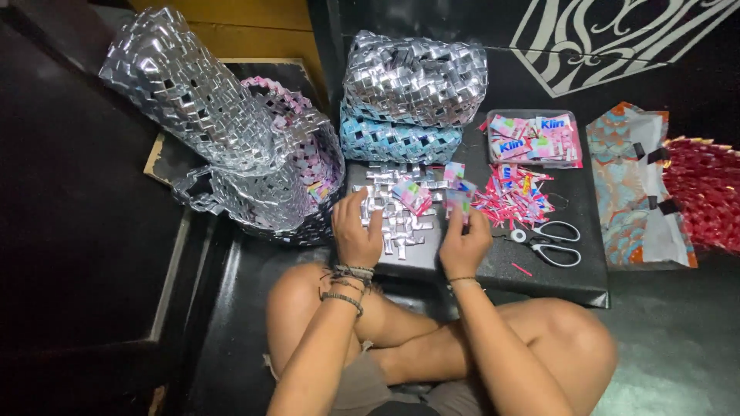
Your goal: The person folds individual plastic detergent wrappers and adds them to a pile, occasionally using scissors to cut strips from the wrappers.
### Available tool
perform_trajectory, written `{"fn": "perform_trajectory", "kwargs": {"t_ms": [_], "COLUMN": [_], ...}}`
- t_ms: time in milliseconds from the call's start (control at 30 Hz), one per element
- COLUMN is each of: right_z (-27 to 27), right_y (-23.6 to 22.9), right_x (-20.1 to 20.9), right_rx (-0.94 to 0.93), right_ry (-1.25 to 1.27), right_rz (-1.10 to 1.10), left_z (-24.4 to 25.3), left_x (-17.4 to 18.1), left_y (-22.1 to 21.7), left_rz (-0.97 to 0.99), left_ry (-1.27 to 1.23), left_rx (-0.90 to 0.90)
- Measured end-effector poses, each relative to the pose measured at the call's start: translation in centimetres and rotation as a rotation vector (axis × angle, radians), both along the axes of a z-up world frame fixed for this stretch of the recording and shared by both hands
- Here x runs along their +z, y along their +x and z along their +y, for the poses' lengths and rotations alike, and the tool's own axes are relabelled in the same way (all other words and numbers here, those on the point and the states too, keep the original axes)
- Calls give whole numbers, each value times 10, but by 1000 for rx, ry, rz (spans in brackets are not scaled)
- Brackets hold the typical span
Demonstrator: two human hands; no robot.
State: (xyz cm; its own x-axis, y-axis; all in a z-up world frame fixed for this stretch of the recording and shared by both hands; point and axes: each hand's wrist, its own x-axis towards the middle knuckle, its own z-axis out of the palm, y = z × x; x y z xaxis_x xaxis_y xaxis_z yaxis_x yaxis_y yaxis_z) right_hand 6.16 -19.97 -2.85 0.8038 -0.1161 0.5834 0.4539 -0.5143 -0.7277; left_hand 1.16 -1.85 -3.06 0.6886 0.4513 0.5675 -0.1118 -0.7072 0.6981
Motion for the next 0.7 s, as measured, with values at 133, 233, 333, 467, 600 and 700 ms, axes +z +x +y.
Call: {"fn": "perform_trajectory", "kwargs": {"t_ms": [133,233,333,467,600,700], "right_z": [2,11,18,17,19,23], "right_y": [2,2,4,16,10,14], "right_x": [1,10,16,20,41,42], "right_rx": [36,80,128,314,457,490], "right_ry": [55,89,113,93,104,35], "right_rz": [9,54,143,328,616,686], "left_z": [-10,-11,-13,-13,-10,-10], "left_x": [23,22,27,50,42,36], "left_y": [-3,0,1,8,14,15], "left_rz": [17,26,41,42,6,9], "left_ry": [24,84,85,-17,-97,-113], "left_rx": [-87,-148,-184,-239,-254,-230]}}
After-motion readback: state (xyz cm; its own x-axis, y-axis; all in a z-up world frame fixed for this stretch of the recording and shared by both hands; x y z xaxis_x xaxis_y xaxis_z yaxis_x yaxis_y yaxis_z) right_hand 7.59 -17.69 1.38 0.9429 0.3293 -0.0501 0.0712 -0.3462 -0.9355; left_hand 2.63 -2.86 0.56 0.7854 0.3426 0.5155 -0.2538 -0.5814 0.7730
